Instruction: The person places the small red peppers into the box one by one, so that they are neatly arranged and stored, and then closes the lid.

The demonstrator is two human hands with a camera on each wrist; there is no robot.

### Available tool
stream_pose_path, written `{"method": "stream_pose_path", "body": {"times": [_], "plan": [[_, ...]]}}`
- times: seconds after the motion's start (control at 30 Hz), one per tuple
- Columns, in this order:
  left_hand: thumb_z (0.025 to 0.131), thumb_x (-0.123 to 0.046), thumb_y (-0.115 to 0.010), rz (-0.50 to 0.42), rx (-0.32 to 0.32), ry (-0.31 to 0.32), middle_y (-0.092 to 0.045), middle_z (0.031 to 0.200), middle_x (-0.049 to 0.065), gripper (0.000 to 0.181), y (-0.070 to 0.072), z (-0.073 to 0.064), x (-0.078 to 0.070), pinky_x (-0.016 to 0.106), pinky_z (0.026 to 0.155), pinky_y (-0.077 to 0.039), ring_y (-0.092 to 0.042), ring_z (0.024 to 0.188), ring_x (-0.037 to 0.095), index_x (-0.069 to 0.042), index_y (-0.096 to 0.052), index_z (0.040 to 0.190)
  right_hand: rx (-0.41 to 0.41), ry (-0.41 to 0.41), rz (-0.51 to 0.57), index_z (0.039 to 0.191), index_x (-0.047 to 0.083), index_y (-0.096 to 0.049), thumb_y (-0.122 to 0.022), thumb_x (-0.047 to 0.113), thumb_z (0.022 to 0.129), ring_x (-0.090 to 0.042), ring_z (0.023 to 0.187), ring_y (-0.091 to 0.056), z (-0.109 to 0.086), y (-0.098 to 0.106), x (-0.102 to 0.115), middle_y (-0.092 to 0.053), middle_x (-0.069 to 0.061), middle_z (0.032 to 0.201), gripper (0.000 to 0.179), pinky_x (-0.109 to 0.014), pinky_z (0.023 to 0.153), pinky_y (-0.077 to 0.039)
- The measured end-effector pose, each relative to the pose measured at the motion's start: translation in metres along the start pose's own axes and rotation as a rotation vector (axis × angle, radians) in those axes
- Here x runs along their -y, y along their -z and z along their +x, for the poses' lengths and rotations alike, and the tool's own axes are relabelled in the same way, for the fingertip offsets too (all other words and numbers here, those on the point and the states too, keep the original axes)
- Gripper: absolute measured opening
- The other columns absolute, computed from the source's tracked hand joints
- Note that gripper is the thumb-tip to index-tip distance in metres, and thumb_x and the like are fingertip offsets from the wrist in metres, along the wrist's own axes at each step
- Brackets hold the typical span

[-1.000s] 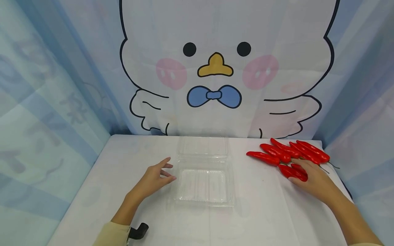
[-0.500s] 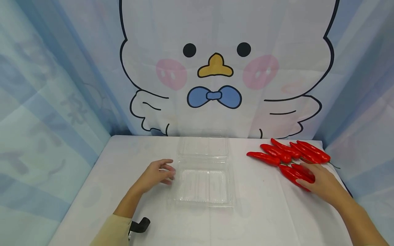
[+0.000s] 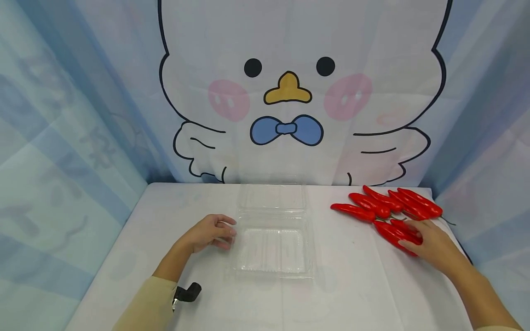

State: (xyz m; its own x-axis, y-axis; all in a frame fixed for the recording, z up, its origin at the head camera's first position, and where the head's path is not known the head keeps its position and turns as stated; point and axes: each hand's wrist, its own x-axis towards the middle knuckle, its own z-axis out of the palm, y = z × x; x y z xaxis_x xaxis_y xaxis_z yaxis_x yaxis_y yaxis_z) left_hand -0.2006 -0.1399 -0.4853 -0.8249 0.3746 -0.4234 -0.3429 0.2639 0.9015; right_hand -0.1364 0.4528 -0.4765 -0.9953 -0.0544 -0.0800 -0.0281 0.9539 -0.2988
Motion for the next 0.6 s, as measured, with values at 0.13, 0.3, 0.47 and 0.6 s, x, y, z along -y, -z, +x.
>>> {"method": "stream_pose_path", "body": {"times": [0.13, 0.3, 0.47, 0.6], "plan": [[0.096, -0.005, -0.070, -0.025, 0.018, 0.006, -0.072, 0.108, 0.025, 0.045, 0.0010, 0.0016, 0.0012, 0.039, 0.074, -0.067, -0.074, 0.083, 0.022, 0.008, -0.053, 0.136, 0.010, -0.005, -0.001, 0.131, -0.013, -0.053, -0.090, 0.031, 0.075, -0.050, 0.098, -0.057, 0.0017, -0.0023, -0.0017, -0.052, -0.041, 0.118, 0.080, -0.055, 0.068, -0.064], [0.096, -0.003, -0.069, -0.041, 0.026, 0.002, -0.072, 0.101, 0.025, 0.042, 0.0003, 0.0028, 0.0015, 0.037, 0.070, -0.067, -0.073, 0.077, 0.020, 0.009, -0.054, 0.133, 0.016, -0.009, 0.008, 0.130, -0.014, -0.055, -0.088, 0.029, 0.079, -0.042, 0.092, -0.059, 0.0047, -0.0046, -0.0028, -0.058, -0.036, 0.110, 0.074, -0.050, 0.069, -0.064], [0.096, -0.001, -0.068, -0.056, 0.022, 0.005, -0.072, 0.093, 0.019, 0.038, -0.0019, 0.0025, 0.0025, 0.035, 0.067, -0.066, -0.072, 0.073, 0.019, 0.011, -0.055, 0.129, 0.019, -0.007, 0.014, 0.128, -0.014, -0.056, -0.087, 0.027, 0.080, -0.037, 0.089, -0.059, 0.0062, -0.0070, -0.0030, -0.062, -0.027, 0.100, 0.070, -0.050, 0.070, -0.063], [0.097, -0.001, -0.067, -0.059, 0.007, 0.018, -0.071, 0.087, 0.014, 0.030, -0.0031, 0.0017, 0.0031, 0.035, 0.064, -0.066, -0.072, 0.071, 0.019, 0.009, -0.058, 0.123, 0.026, -0.006, 0.005, 0.128, -0.015, -0.056, -0.087, 0.025, 0.081, -0.038, 0.089, -0.060, 0.0059, -0.0084, -0.0034, -0.063, -0.027, 0.100, 0.069, -0.054, 0.073, -0.062]]}}
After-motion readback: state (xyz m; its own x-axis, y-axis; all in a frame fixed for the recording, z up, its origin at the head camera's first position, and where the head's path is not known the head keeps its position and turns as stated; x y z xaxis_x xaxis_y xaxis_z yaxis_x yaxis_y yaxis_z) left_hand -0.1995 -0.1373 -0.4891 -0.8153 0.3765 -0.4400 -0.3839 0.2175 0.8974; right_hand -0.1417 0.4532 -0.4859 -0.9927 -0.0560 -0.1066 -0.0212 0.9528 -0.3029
